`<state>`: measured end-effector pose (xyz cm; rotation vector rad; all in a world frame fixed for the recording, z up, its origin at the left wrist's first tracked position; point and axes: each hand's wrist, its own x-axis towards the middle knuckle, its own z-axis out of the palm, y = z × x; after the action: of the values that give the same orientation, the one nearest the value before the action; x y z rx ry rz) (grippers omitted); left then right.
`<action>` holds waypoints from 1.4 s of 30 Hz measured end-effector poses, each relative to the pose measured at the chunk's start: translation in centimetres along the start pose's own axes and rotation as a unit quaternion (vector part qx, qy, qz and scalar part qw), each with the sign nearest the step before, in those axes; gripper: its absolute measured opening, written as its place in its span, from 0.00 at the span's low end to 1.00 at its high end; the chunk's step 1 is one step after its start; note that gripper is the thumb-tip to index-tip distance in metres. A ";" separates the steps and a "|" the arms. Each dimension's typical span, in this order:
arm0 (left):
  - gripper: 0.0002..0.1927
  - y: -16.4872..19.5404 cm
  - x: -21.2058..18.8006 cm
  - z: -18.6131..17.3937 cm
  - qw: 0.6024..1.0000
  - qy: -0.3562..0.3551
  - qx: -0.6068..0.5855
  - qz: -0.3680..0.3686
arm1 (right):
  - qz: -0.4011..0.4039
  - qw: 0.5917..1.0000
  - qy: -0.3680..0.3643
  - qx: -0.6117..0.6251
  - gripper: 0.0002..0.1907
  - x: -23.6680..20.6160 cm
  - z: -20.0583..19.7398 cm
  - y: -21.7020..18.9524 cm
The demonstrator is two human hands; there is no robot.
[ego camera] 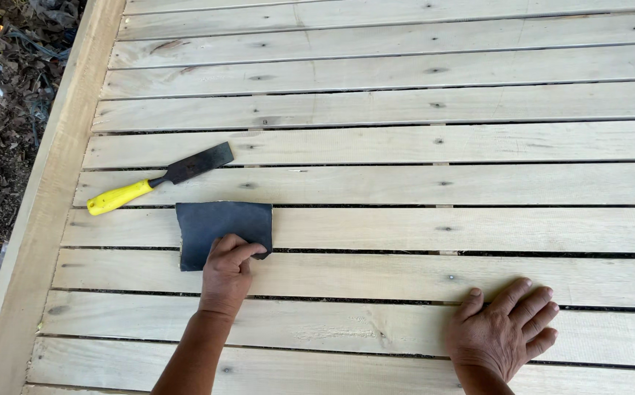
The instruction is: The person sands a slatted wooden frame surface by hand, rubbing a sheet of sandpaper back and forth across the planks. They work across different sections of the slats, moving progressively toward the edge and corner of the frame, with a putty knife and a cloth resting on the wood nearby.
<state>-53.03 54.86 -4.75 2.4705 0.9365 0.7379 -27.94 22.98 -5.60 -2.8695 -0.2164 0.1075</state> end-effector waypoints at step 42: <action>0.16 16.3 -1.4 12.5 0.998 0.017 -0.059 0.020 | -0.007 1.000 -0.013 -0.002 0.44 -1.1 -0.6 0.9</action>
<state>-38.54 40.40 -6.43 2.3864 0.8341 0.8264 -28.88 21.74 -5.17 -2.8712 -0.2424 0.1430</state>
